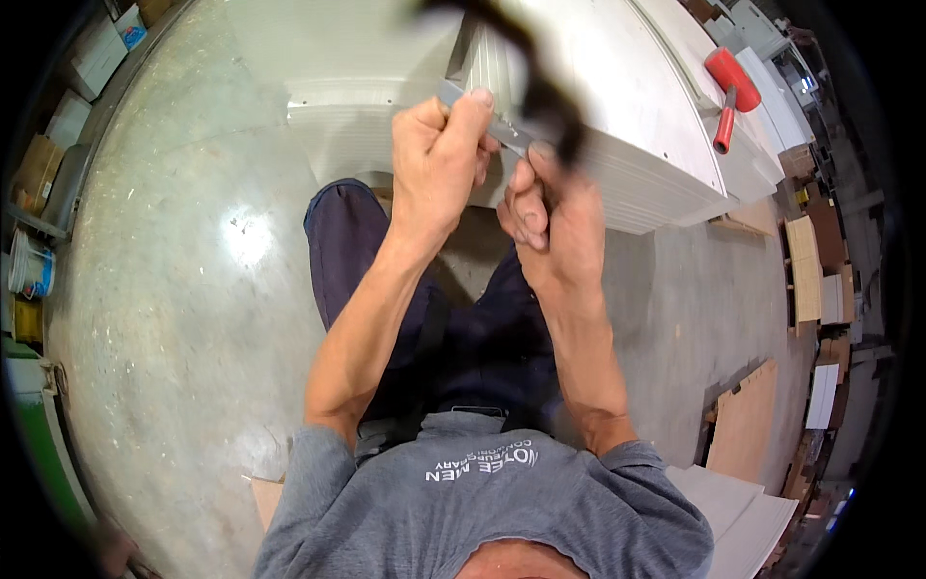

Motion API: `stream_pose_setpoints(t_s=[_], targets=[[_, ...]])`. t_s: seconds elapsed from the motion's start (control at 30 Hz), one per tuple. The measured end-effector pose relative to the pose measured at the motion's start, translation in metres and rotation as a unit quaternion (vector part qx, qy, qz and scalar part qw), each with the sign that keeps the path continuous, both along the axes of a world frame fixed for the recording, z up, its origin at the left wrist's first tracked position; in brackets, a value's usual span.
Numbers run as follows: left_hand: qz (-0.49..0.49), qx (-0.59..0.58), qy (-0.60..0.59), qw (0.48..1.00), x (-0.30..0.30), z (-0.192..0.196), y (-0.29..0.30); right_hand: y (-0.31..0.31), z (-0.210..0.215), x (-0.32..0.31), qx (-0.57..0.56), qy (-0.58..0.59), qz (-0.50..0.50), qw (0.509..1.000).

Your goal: The person assembles white furniture components by hand, inserting small metal pins or dowels into pre-drilled holes in the wood panels and using a red-handled mallet to secure the pieces together.

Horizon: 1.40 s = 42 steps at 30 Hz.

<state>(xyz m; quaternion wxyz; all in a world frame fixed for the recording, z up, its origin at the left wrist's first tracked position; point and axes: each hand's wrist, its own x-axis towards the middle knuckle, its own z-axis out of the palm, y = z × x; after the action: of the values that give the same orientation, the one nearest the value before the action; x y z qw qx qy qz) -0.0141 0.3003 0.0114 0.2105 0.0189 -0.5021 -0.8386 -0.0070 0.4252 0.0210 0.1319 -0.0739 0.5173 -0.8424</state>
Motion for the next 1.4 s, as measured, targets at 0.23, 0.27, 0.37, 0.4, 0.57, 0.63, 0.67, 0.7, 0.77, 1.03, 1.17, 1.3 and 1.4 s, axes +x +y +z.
stream_pose_setpoints(t_s=[0.23,0.27,0.37,0.4,0.57,0.63,0.67,0.7,0.77,1.03,1.17,1.3,1.4], targets=[[0.009,0.009,-0.059,0.998,0.007,-0.059,0.005,0.003,-0.053,0.008,0.013,-0.088,-0.006,0.996],[0.006,0.002,-0.046,0.999,0.006,-0.054,0.003,0.002,-0.052,0.008,0.017,-0.086,-0.007,0.996],[0.006,0.001,-0.025,1.0,0.007,-0.025,-0.001,-0.002,-0.024,0.006,0.003,-0.025,-0.005,1.0],[0.003,-0.004,-0.014,1.0,0.004,-0.018,-0.002,-0.002,-0.015,0.004,0.013,-0.025,-0.01,1.0],[-0.005,-0.003,-0.035,0.999,0.004,-0.049,-0.004,-0.006,-0.037,0.006,0.023,-0.036,-0.025,0.999],[-0.009,-0.003,-0.068,0.998,0.01,-0.078,-0.002,0.0,-0.075,0.008,0.029,-0.079,-0.02,0.996],[-0.012,0.007,-0.075,0.997,0.01,-0.088,-0.001,0.0,-0.082,0.01,0.039,-0.099,-0.021,0.994],[-0.017,0.016,-0.082,0.996,0.009,-0.096,0.0,0.001,-0.081,0.011,0.042,-0.098,-0.021,0.994],[-0.016,0.036,-0.072,0.997,0.012,-0.087,0.001,0.0,-0.077,0.012,0.05,-0.101,-0.023,0.993],[-0.019,-0.017,0.006,1.0,0.0,-0.043,-0.008,-0.008,-0.031,0.006,0.014,-0.011,-0.044,0.999],[-0.021,-0.019,-0.072,0.997,0.013,-0.131,-0.004,-0.001,-0.114,0.012,0.063,-0.092,-0.035,0.993],[-0.033,0.01,-0.095,0.995,0.002,-0.156,-0.006,0.005,-0.132,0.011,0.095,-0.137,-0.012,0.986],[-0.012,-0.046,-0.057,0.997,0.016,-0.105,-0.011,-0.005,-0.086,0.013,0.07,-0.073,-0.024,0.995]])
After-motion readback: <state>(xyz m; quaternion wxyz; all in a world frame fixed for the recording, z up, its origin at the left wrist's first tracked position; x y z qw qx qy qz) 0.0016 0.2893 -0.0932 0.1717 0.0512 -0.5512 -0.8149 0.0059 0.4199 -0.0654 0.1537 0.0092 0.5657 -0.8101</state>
